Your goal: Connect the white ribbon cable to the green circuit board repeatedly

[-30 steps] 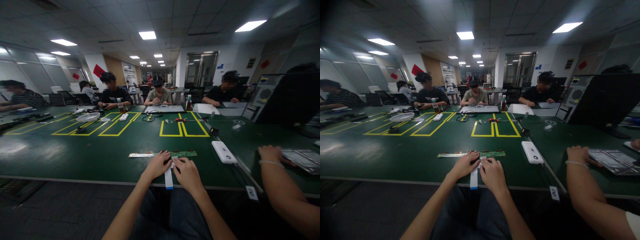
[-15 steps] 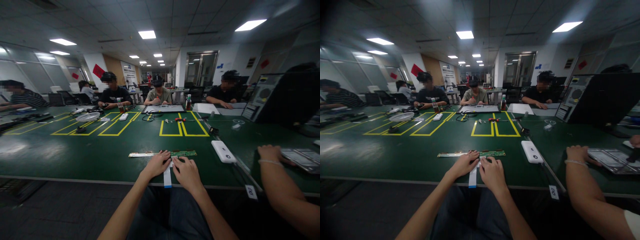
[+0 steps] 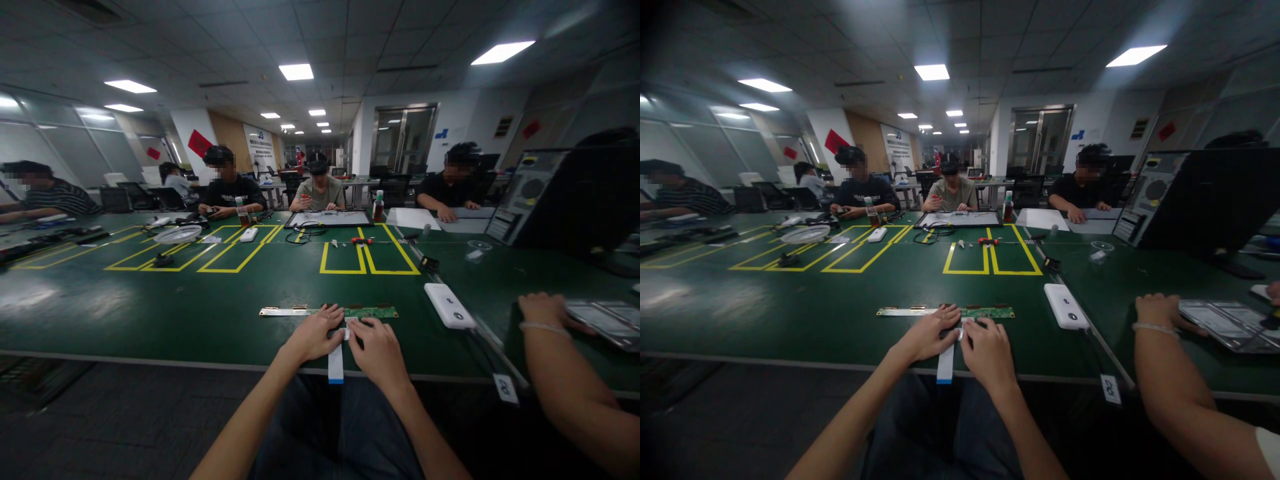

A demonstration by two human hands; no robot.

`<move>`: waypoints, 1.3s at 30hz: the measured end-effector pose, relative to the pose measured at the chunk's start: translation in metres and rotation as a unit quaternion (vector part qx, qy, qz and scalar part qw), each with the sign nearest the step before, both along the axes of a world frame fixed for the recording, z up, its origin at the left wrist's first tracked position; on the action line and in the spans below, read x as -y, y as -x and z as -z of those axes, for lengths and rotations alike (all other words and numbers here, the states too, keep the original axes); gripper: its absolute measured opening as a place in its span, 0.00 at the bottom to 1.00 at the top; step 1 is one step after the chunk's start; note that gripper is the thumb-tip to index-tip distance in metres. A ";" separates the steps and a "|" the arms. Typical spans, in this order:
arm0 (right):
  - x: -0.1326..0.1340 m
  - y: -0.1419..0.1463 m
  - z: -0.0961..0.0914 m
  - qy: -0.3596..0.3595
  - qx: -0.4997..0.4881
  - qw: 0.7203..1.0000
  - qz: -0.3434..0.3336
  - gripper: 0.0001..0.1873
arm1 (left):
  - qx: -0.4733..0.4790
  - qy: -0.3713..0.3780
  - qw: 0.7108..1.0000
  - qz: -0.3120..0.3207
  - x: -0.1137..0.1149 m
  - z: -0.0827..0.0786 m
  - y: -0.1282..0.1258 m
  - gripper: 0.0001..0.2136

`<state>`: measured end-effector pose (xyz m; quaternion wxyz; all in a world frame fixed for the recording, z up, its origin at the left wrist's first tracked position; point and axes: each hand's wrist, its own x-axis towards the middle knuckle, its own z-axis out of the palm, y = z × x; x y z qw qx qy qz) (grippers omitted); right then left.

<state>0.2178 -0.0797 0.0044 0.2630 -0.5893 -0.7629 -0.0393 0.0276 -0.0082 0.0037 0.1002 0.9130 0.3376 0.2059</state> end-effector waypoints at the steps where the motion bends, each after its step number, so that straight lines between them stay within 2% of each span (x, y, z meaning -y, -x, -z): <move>1: 0.002 0.000 0.001 -0.002 -0.004 1.000 0.002 0.16 | 0.001 0.001 1.000 0.007 0.001 0.000 0.000 0.23; 5: 0.008 0.000 0.004 -0.008 -0.011 1.000 0.015 0.15 | -0.003 0.001 1.000 0.029 0.002 0.002 0.001 0.24; 12: 0.008 0.000 0.005 -0.025 -0.019 0.999 0.038 0.14 | -0.004 0.001 1.000 0.028 0.001 0.004 0.002 0.23; 21: 0.008 -0.001 0.006 -0.077 -0.061 0.994 -0.046 0.16 | 0.013 -0.026 1.000 -0.009 0.003 0.003 0.000 0.19; 27: 0.010 -0.002 0.007 -0.103 -0.115 0.979 -0.131 0.15 | 0.038 -0.021 0.999 -0.005 0.003 0.000 0.001 0.20; 29: 0.011 -0.003 0.008 -0.105 -0.133 0.974 -0.150 0.13 | 0.032 -0.006 0.999 0.013 0.005 -0.004 0.003 0.20; 33: 0.011 -0.007 0.012 -0.115 -0.136 0.973 -0.145 0.09 | -0.011 0.016 0.997 0.078 0.008 -0.012 0.006 0.19; 39: 0.011 -0.007 0.013 -0.118 -0.099 0.981 -0.121 0.11 | -0.039 0.017 0.996 0.084 0.007 -0.013 0.005 0.22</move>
